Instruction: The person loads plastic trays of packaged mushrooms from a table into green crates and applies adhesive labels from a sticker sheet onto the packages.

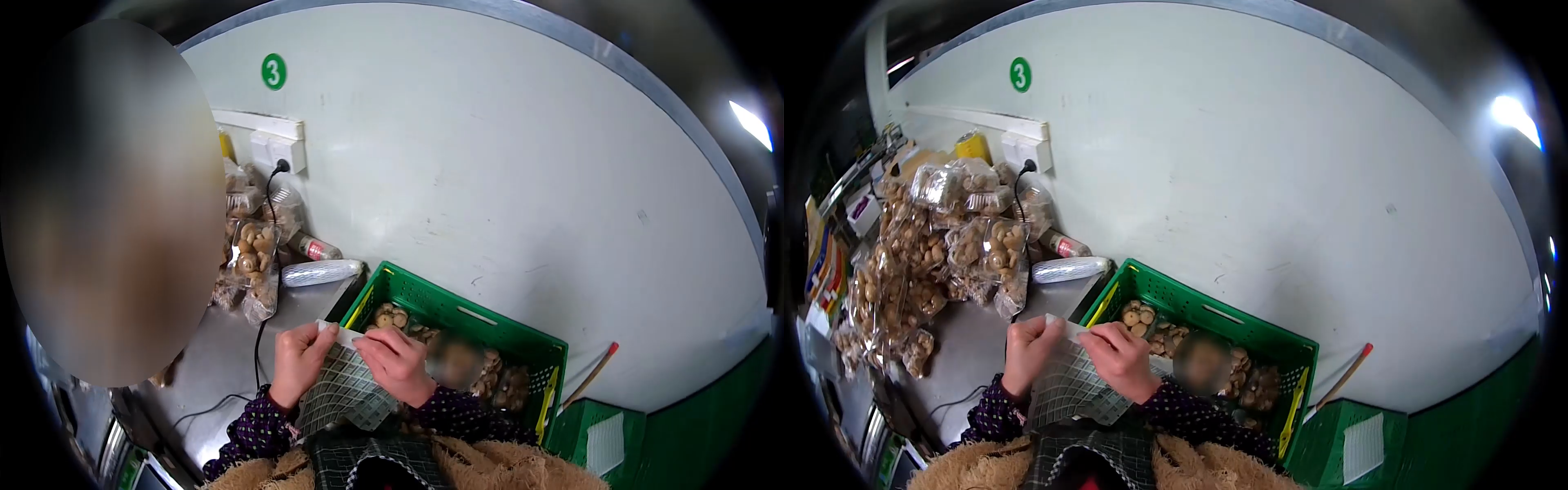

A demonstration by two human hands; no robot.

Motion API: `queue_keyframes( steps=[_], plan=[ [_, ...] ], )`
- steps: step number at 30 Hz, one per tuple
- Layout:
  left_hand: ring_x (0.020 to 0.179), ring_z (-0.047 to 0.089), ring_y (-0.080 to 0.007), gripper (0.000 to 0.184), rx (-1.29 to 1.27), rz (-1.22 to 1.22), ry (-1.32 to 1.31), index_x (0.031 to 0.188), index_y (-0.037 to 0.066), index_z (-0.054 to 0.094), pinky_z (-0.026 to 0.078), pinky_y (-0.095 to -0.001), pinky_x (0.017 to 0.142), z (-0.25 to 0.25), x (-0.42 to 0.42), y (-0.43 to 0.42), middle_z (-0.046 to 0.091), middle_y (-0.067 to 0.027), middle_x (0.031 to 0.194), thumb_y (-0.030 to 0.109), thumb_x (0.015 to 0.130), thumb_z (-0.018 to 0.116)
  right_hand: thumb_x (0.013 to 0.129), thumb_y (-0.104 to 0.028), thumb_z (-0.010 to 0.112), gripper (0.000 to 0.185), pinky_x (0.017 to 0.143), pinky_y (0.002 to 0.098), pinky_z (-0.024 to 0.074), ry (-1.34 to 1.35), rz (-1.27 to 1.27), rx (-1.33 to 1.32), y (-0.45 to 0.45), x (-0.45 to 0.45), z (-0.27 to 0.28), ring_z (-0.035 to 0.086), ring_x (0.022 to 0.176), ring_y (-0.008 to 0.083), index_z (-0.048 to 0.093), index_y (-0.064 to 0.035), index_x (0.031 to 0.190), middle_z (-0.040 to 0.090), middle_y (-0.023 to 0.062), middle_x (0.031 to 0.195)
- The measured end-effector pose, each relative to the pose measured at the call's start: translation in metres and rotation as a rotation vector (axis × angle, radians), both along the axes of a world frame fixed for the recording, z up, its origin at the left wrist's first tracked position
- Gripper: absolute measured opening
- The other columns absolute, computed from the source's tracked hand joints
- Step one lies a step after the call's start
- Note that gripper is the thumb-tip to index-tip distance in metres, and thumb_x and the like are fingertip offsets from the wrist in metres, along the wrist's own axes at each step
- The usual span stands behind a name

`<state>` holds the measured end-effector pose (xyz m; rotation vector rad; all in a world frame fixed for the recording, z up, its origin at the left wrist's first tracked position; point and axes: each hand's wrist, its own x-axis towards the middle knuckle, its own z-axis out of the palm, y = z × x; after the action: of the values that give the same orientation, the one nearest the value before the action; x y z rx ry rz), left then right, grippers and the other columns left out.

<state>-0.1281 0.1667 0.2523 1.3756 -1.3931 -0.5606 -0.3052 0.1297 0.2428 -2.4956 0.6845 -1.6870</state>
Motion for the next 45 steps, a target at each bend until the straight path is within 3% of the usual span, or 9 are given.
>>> queue_keyframes(
  steps=[8,12,14,17,20,23,25,38,45],
  plan=[
    [0.055,0.031,-0.0049,0.042,0.028,0.154,0.024,0.059,-0.004,0.046,0.025,-0.0309,0.045,-0.004,0.038,0.002,0.032,-0.0002,0.052,0.018,0.089,0.065,0.09,-0.007,0.063,0.01,0.061,0.0234,0.0447,-0.252,0.098,0.979,0.006,-0.089,-0.07,0.053,0.068,0.0071,0.064,-0.0021,0.098,0.061,0.0009,0.082],
    [0.054,0.04,-0.0039,0.035,-0.006,0.229,0.084,0.065,-0.007,0.059,0.034,-0.0279,0.046,-0.004,0.042,0.0,0.044,-0.0037,0.049,0.02,0.084,0.069,0.089,-0.012,0.065,0.011,0.068,0.0233,0.0466,-0.221,-0.086,0.902,0.008,-0.138,-0.113,0.054,0.075,0.0057,0.064,-0.0043,0.096,0.061,-0.0016,0.081],
    [0.055,0.04,-0.0032,0.032,0.023,0.188,0.064,0.067,-0.007,0.06,0.034,-0.0267,0.047,0.001,0.042,0.0,0.047,0.0006,0.051,0.018,0.085,0.068,0.09,-0.011,0.063,0.009,0.053,0.0242,0.0439,-0.351,-0.048,1.1,0.037,-0.126,-0.064,0.054,0.06,0.006,0.066,-0.0026,0.093,0.062,0.0013,0.072],
    [0.058,0.038,-0.0023,0.028,-0.002,0.105,0.133,0.066,-0.003,0.059,0.031,-0.025,0.05,-0.003,0.043,-0.005,0.045,0.0076,0.058,0.013,0.088,0.065,0.087,-0.016,0.068,0.017,0.078,0.0263,0.0501,-0.232,-0.057,1.25,0.017,-0.162,-0.136,0.057,0.082,0.0076,0.066,-0.0047,0.1,0.065,0.0008,0.09],
    [0.059,0.029,-0.0049,0.035,-0.051,0.176,0.024,0.062,0.002,0.05,0.02,-0.0267,0.051,-0.013,0.045,-0.008,0.038,0.0078,0.059,0.017,0.091,0.063,0.086,-0.013,0.06,0.008,0.067,0.0277,0.0481,-0.251,-0.13,1.033,0.023,-0.202,-0.137,0.056,0.073,0.0114,0.062,-0.0058,0.088,0.058,0.0013,0.073],
    [0.067,0.047,-0.0089,0.034,0.061,0.291,-0.055,0.096,-0.006,0.07,0.037,-0.0258,0.061,-0.008,0.048,0.005,0.062,-0.0024,0.071,0.027,0.093,0.06,0.079,-0.018,0.063,0.016,0.071,0.0359,0.0523,0.214,-0.682,0.734,0.035,-0.306,-0.17,0.066,0.078,0.0241,0.065,-0.0056,0.088,0.067,0.0127,0.083],
    [0.083,0.055,-0.0154,0.045,0.055,0.358,-0.046,0.11,-0.004,0.066,0.042,-0.0272,0.081,-0.004,0.03,0.014,0.067,-0.0093,0.095,0.037,0.093,0.059,0.08,-0.024,0.064,0.022,0.071,0.0412,0.0515,0.043,-0.793,1.184,0.057,-0.361,-0.178,0.065,0.077,0.0297,0.067,-0.003,0.084,0.067,0.0141,0.079],
    [0.074,0.061,-0.0127,0.034,0.104,0.398,0.261,0.1,-0.003,0.066,0.049,-0.0244,0.068,0.018,-0.019,0.015,0.067,-0.0084,0.091,0.029,0.096,0.057,0.077,-0.023,0.065,0.018,0.076,0.0439,0.0508,0.939,-0.555,1.406,0.072,-0.367,-0.225,0.064,0.086,0.0318,0.068,-0.0091,0.088,0.067,0.0119,0.088],
    [0.077,0.067,-0.0158,0.037,0.128,0.424,0.217,0.101,-0.003,0.067,0.056,-0.0284,0.069,0.01,-0.004,0.013,0.069,-0.0124,0.098,0.032,0.095,0.058,0.076,-0.028,0.067,0.028,0.076,0.0448,0.0516,1.03,-0.93,1.253,0.03,-0.376,-0.253,0.064,0.091,0.0325,0.067,-0.0094,0.096,0.067,0.0129,0.091]
  ],
)
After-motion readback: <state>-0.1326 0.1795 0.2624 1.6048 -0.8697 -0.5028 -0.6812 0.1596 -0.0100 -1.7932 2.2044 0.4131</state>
